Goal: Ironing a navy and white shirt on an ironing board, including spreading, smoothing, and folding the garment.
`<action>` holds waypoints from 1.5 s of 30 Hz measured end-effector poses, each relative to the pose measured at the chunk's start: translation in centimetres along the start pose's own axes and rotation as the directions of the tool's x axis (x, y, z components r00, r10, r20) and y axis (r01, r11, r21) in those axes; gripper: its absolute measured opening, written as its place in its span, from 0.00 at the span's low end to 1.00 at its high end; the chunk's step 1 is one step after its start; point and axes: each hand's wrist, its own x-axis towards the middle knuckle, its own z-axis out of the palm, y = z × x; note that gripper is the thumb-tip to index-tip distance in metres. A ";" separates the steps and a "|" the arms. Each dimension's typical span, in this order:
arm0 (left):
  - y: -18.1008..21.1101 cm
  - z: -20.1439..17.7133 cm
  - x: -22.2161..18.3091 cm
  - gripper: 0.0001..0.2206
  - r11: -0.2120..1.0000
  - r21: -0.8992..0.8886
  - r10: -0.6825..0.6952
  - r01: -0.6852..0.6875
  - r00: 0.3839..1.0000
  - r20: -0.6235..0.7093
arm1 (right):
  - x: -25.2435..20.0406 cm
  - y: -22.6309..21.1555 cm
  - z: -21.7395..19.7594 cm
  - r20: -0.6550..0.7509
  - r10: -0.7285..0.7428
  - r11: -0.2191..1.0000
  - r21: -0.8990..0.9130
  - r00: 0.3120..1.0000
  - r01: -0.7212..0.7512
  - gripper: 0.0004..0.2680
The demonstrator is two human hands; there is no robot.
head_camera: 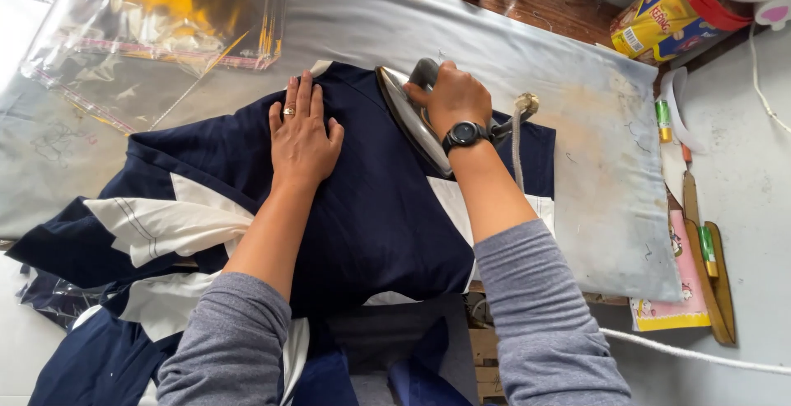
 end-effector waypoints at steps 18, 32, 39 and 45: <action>0.7 1.4 1.2 0.25 0.860 0.038 0.485 -0.509 0.838 0.252 | -4.6 2.2 -3.0 0.081 0.048 0.999 0.012 0.996 -0.049 0.25; 0.6 0.4 1.3 0.22 0.867 -0.059 0.496 -0.494 0.849 0.181 | -5.9 3.1 -4.1 0.075 -0.094 0.996 -0.003 0.993 0.094 0.26; 0.6 0.5 1.1 0.20 0.876 -0.050 0.481 -0.480 0.860 0.172 | -1.8 0.9 -0.8 0.039 -0.049 0.999 0.013 0.998 0.049 0.27; 0.8 -0.9 0.6 0.21 0.888 -0.032 0.456 -0.459 0.870 0.187 | 0.8 1.4 1.8 0.013 0.096 0.995 -0.026 0.995 -0.095 0.25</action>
